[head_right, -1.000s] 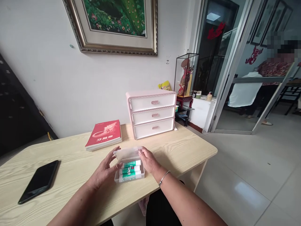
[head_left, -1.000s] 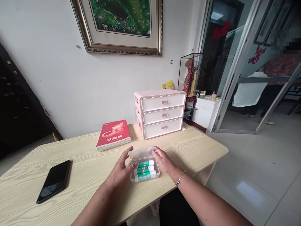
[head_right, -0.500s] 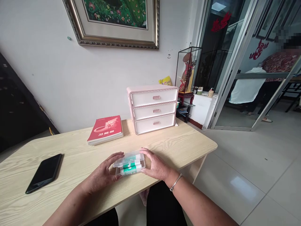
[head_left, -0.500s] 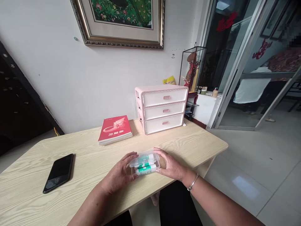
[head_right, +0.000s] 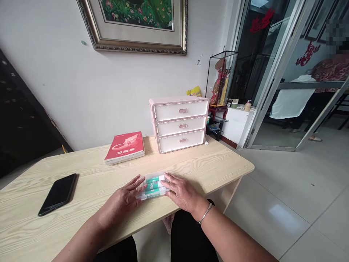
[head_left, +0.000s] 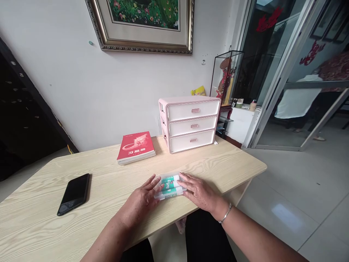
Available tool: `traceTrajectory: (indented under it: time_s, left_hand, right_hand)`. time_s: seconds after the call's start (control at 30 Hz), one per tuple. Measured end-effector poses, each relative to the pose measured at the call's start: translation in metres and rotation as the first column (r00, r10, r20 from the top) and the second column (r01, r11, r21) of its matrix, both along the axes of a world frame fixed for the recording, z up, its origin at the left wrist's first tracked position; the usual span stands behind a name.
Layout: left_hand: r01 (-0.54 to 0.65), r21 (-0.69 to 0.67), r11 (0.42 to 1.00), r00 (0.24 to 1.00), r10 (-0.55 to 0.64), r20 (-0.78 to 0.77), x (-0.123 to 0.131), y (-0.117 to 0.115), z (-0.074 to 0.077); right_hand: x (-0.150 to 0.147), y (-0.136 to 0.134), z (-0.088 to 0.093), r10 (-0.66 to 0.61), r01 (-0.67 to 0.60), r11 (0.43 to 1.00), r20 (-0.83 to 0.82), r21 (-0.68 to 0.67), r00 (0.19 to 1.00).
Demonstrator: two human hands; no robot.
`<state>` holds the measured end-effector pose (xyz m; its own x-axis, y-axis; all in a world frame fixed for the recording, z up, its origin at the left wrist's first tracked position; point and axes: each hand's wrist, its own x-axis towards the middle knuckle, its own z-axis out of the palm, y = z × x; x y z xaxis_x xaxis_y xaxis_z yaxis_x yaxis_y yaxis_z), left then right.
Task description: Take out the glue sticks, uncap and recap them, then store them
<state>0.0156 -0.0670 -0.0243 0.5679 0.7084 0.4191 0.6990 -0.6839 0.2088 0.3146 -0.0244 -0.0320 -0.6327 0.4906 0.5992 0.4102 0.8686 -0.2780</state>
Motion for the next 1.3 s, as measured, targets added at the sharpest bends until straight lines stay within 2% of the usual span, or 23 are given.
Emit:
traceTrajectory:
  time_s: [0.37,0.53,0.73,0.8,0.9,1.07,1.3]
  left_hand:
    - [-0.009,0.015,1.0,0.999,0.01,-0.054,0.008,-0.009,0.009]
    - [-0.058,0.035,0.998,0.994,0.061,-0.088,0.01,-0.012,0.01]
    - [0.041,0.037,0.998,0.993,-0.036,-0.115,0.013,-0.019,0.022]
    - [0.039,0.009,0.999,0.994,-0.038,-0.106,0.013,-0.021,0.024]
    - [-0.032,0.006,0.999,0.998,0.032,-0.046,0.013,-0.019,0.02]
    - [-0.102,0.062,0.993,0.994,0.104,-0.033,0.013,-0.01,0.001]
    - [-0.1,0.088,0.991,0.994,0.103,-0.023,0.013,-0.008,-0.005]
  right_hand:
    - [-0.003,-0.005,0.003,0.0,-0.008,0.993,0.068,0.117,0.998]
    - [-0.006,-0.006,0.002,-0.026,0.007,0.987,0.122,0.16,0.992]
    - [-0.002,-0.015,0.012,-0.038,0.013,0.988,0.164,0.151,0.986]
    - [-0.002,-0.018,0.017,-0.045,0.027,0.993,0.154,0.118,0.987]
    - [-0.004,-0.018,0.018,-0.055,0.048,0.996,0.084,0.081,0.995]
    - [-0.01,-0.013,0.008,-0.072,0.077,0.995,-0.066,0.067,0.995]
    - [-0.012,-0.013,0.001,-0.082,0.085,0.995,-0.071,0.046,0.994]
